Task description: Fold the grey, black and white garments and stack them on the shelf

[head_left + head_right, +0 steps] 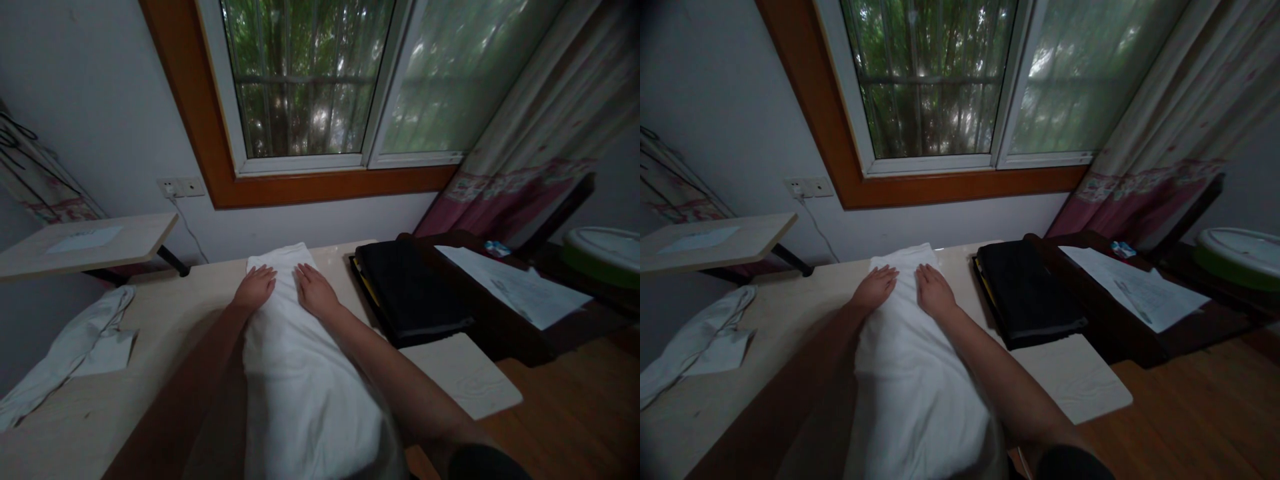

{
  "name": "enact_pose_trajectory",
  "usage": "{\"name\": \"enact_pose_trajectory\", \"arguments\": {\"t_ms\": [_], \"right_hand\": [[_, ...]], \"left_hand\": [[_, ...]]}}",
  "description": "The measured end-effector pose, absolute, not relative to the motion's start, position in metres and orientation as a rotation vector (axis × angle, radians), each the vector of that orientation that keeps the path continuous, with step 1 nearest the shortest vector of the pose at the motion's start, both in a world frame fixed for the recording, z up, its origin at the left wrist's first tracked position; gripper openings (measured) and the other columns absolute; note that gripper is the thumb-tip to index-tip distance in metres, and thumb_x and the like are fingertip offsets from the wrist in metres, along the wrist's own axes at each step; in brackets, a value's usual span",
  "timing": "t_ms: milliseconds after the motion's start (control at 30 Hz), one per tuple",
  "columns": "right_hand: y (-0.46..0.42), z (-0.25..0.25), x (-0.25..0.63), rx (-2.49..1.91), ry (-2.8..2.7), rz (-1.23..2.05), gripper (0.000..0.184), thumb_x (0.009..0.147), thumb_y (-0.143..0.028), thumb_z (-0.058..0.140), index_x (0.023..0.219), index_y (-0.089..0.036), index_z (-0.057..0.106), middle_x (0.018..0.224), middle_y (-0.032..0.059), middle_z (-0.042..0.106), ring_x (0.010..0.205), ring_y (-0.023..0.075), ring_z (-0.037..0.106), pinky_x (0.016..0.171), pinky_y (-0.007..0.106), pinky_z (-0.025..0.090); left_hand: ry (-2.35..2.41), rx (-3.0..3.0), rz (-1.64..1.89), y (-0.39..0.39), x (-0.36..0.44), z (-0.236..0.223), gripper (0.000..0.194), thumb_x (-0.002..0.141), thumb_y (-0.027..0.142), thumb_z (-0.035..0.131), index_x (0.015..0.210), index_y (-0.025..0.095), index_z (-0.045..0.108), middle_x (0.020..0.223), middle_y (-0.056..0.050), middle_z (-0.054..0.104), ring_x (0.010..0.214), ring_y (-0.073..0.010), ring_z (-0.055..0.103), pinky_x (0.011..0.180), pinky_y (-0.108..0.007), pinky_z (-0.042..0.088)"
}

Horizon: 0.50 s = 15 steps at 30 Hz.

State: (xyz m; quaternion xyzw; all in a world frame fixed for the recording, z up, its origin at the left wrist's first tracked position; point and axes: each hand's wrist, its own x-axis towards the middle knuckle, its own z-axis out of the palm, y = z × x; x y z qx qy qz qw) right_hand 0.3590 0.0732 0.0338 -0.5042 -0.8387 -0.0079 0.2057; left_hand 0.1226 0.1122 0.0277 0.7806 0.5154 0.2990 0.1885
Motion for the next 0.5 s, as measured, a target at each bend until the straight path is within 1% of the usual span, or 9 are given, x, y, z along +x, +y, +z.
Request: {"name": "enact_pose_trajectory", "arguments": {"t_ms": [67, 167, 267, 367, 500], "right_hand": [[0.084, 0.031, 0.342, -1.284, -2.419, 0.049, 0.052, 0.102, -0.023, 0.039, 0.152, -0.012, 0.047, 0.162, 0.0125, 0.039, 0.151, 0.0232, 0.034, 0.124, 0.039, 0.026], [0.097, 0.024, 0.327, -1.274, -2.486, 0.133, 0.052, 0.104, -0.032, 0.041, 0.152, -0.012, 0.046, 0.162, 0.0138, 0.039, 0.151, 0.0240, 0.035, 0.123, 0.041, 0.028], [0.106, 0.018, 0.332, -1.397, -2.458, 0.133, 0.056, 0.105, -0.041, 0.041, 0.153, -0.012, 0.046, 0.163, 0.0150, 0.037, 0.152, 0.0265, 0.033, 0.124, 0.044, 0.025], [0.112, 0.017, 0.351, -1.520, -2.396, 0.104, 0.058, 0.106, -0.045, 0.039, 0.154, -0.013, 0.044, 0.165, 0.0144, 0.033, 0.154, 0.0262, 0.028, 0.125, 0.045, 0.022], [0.115, 0.016, 0.381, -1.673, -2.318, 0.099, 0.057, 0.107, -0.044, 0.035, 0.157, -0.017, 0.039, 0.167, 0.0119, 0.029, 0.155, 0.0256, 0.025, 0.125, 0.049, 0.019]], "left_hand": [[1.455, 2.183, 0.840, 0.112, 0.127, 0.024, 0.033, 0.084, 0.027, 0.068, 0.117, 0.026, 0.073, 0.141, -0.010, 0.064, 0.146, -0.0282, 0.044, 0.127, -0.052, 0.019], [1.486, 2.170, 0.843, 0.113, 0.121, 0.020, 0.036, 0.084, 0.029, 0.069, 0.120, 0.028, 0.071, 0.147, -0.010, 0.060, 0.149, -0.0288, 0.040, 0.127, -0.053, 0.016], [1.557, 2.150, 0.851, 0.116, 0.108, 0.019, 0.038, 0.087, 0.032, 0.068, 0.125, 0.029, 0.069, 0.154, -0.011, 0.053, 0.153, -0.0307, 0.032, 0.125, -0.059, 0.009], [1.661, 2.102, 0.854, 0.118, 0.095, 0.017, 0.042, 0.088, 0.034, 0.066, 0.130, 0.029, 0.066, 0.159, -0.013, 0.047, 0.155, -0.0337, 0.023, 0.123, -0.064, 0.004], [1.862, 2.008, 0.828, 0.118, 0.081, 0.015, 0.045, 0.091, 0.038, 0.063, 0.135, 0.030, 0.062, 0.160, -0.013, 0.044, 0.155, -0.0374, 0.023, 0.121, -0.068, 0.001]]}}
